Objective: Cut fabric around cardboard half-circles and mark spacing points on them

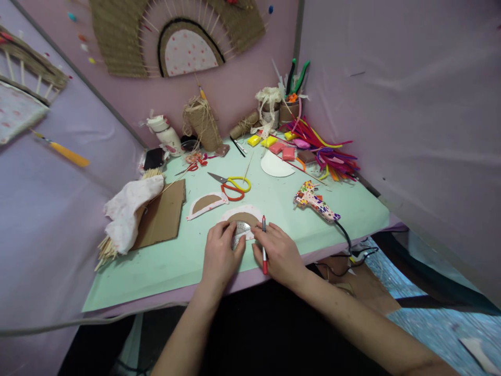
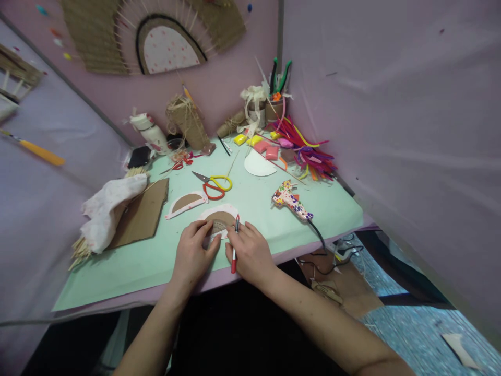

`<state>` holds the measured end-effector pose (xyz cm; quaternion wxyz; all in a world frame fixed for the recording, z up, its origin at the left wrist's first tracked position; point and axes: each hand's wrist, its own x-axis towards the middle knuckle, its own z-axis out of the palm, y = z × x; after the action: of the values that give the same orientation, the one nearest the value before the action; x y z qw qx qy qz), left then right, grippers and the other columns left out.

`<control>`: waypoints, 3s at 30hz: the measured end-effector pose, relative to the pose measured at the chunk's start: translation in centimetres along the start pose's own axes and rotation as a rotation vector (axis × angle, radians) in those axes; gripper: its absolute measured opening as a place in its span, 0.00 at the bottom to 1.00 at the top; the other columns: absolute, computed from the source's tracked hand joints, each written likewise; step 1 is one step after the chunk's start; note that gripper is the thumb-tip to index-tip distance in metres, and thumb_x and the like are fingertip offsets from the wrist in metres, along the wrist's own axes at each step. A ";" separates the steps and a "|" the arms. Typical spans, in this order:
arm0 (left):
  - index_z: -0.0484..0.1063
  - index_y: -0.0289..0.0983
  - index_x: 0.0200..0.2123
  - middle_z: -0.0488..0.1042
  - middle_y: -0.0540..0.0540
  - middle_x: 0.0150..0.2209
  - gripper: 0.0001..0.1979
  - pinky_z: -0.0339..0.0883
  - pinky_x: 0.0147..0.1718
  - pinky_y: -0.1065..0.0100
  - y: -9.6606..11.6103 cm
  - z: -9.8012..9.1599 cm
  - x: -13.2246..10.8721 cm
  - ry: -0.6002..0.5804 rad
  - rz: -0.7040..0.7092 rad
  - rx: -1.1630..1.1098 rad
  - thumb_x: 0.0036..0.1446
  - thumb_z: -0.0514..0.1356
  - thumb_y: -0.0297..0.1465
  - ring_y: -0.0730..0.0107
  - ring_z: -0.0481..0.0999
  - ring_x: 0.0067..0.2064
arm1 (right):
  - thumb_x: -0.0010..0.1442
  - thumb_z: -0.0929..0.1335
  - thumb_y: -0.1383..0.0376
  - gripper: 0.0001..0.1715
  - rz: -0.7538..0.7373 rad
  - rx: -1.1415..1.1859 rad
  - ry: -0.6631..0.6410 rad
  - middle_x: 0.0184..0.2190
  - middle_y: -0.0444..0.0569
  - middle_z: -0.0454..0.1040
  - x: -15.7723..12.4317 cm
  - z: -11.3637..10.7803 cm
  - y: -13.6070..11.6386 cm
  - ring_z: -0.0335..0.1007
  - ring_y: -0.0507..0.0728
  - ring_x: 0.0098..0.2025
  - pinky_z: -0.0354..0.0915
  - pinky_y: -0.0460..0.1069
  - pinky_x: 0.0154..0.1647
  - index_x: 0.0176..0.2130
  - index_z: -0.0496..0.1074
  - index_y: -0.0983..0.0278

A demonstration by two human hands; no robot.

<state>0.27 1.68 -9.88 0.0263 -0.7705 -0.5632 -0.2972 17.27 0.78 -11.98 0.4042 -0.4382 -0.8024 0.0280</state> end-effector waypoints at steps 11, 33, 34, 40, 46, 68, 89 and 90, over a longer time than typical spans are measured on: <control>0.72 0.37 0.51 0.70 0.39 0.46 0.15 0.69 0.49 0.55 0.3 -0.2 -0.1 -0.047 0.022 0.036 0.60 0.60 0.30 0.55 0.70 0.48 | 0.63 0.64 0.70 0.17 -0.008 -0.027 -0.002 0.44 0.59 0.79 0.0 0.1 0.0 0.74 0.61 0.51 0.69 0.59 0.56 0.51 0.70 0.70; 0.70 0.31 0.51 0.72 0.37 0.51 0.13 0.68 0.54 0.51 0.9 0.4 0.0 -0.041 0.123 0.085 0.63 0.55 0.25 0.53 0.67 0.52 | 0.62 0.64 0.71 0.19 0.081 0.088 0.044 0.45 0.58 0.77 0.2 -0.6 0.1 0.73 0.63 0.50 0.72 0.58 0.51 0.53 0.67 0.65; 0.70 0.31 0.51 0.72 0.37 0.51 0.13 0.68 0.54 0.51 0.9 0.4 0.0 -0.038 0.123 0.082 0.63 0.55 0.25 0.53 0.67 0.52 | 0.62 0.64 0.71 0.18 0.078 0.085 0.041 0.44 0.58 0.77 0.2 -0.6 0.1 0.73 0.63 0.50 0.72 0.59 0.51 0.52 0.67 0.66; 0.69 0.36 0.53 0.71 0.38 0.51 0.15 0.69 0.52 0.51 1.1 0.3 -0.1 -0.047 0.096 0.039 0.63 0.55 0.25 0.54 0.67 0.52 | 0.62 0.63 0.71 0.19 0.087 0.092 0.025 0.44 0.58 0.77 0.2 -0.6 0.1 0.73 0.64 0.50 0.73 0.59 0.50 0.52 0.67 0.65; 0.71 0.39 0.52 0.70 0.38 0.50 0.15 0.70 0.50 0.53 1.1 0.3 -0.3 -0.042 0.086 0.028 0.63 0.55 0.26 0.56 0.67 0.50 | 0.61 0.64 0.71 0.19 0.085 0.090 0.029 0.44 0.58 0.77 0.2 -0.6 0.1 0.73 0.64 0.51 0.73 0.59 0.51 0.52 0.68 0.65; 0.73 0.37 0.51 0.69 0.37 0.50 0.13 0.70 0.49 0.53 1.1 0.4 -0.4 -0.026 0.089 0.039 0.64 0.56 0.27 0.55 0.66 0.51 | 0.61 0.64 0.72 0.19 0.064 0.079 0.045 0.46 0.58 0.77 0.2 -0.5 0.1 0.73 0.63 0.51 0.72 0.58 0.52 0.52 0.68 0.65; 0.73 0.37 0.50 0.70 0.38 0.50 0.13 0.71 0.47 0.54 1.1 0.4 -0.4 -0.027 0.083 0.045 0.63 0.56 0.26 0.56 0.68 0.49 | 0.62 0.60 0.64 0.13 0.436 0.652 -0.135 0.32 0.44 0.74 7.5 -2.4 2.6 0.71 0.54 0.36 0.65 0.48 0.39 0.37 0.73 0.63; 0.73 0.37 0.50 0.70 0.38 0.51 0.13 0.71 0.47 0.54 1.1 0.4 -0.4 -0.025 0.080 0.041 0.63 0.57 0.26 0.56 0.68 0.49 | 0.60 0.61 0.65 0.12 0.492 0.690 -0.172 0.28 0.42 0.73 7.7 -2.0 2.7 0.69 0.53 0.32 0.64 0.47 0.35 0.36 0.73 0.62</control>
<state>1.31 1.13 -10.10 0.0472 -0.7954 -0.5382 -0.2747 18.22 7.40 -6.87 0.4398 -0.4518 -0.6483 0.4268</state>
